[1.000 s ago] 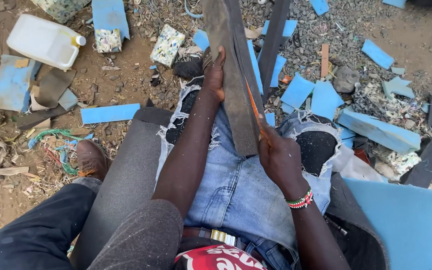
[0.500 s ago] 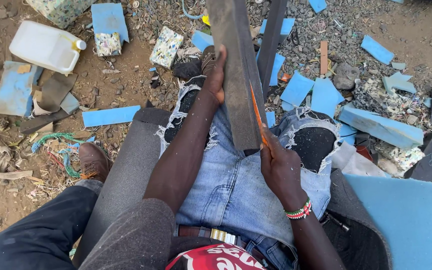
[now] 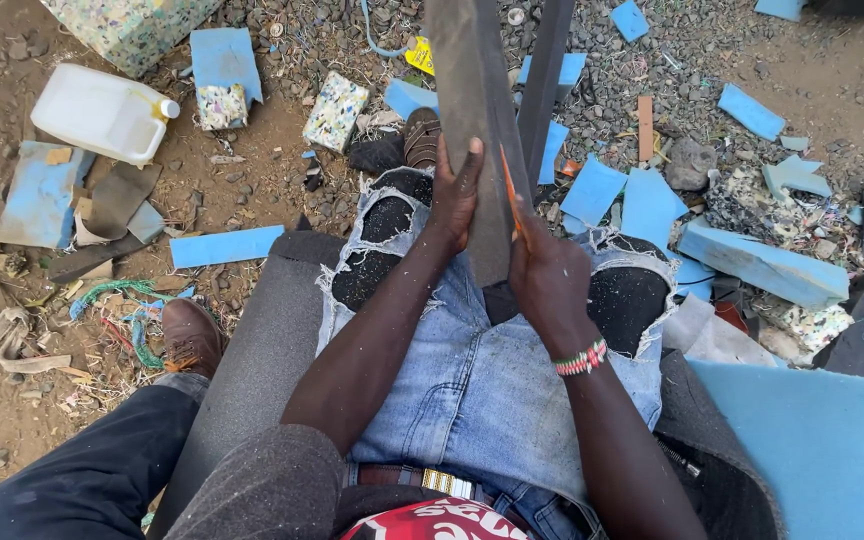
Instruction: Cutting a piece of dark foam using a hand saw
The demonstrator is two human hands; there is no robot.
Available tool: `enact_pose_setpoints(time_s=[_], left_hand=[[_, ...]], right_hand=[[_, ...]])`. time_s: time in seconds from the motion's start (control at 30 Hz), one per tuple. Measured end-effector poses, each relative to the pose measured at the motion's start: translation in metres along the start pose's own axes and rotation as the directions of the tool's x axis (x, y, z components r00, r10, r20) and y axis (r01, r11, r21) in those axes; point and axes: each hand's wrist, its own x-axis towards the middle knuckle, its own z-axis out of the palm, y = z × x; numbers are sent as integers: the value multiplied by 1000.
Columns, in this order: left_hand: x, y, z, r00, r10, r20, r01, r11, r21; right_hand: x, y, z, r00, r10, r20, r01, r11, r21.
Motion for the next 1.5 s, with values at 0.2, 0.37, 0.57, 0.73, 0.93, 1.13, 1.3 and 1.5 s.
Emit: enact_pose_setpoints(time_s=[0.2,0.37,0.57,0.73,0.93,1.13,1.3,1.5], left_hand=[[13,-28,-10,995,-87,41,90,994,-63],[24,-37,-14,986,-169,-14,169,985,37],[55,-67,-44,991,-127,-47,125,991,-36],[70,-78,-57,989,-142,-49,140,989,-47],[43,-42,-38,986,-162,-28,163,986,33],[29,-21,-24,988,-138,-73,138,990,6],[48,-38,-37,993,-106,-55,103,993,-55],[40,-28,-33,992,-120,-43,119,993,-15]], right_hand=[[28,24,18,999,27,-22,-26,998,56],[27,27,23,998,62,17,-62,997,46],[21,13,11,996,36,81,-40,998,46],[13,1,-1,991,44,128,-49,998,31],[-3,-3,-8,989,63,131,-72,995,65],[-22,-15,-17,989,80,123,-92,991,92],[-39,-18,-21,989,88,121,-98,992,84],[-57,-26,-31,989,108,99,-118,988,103]])
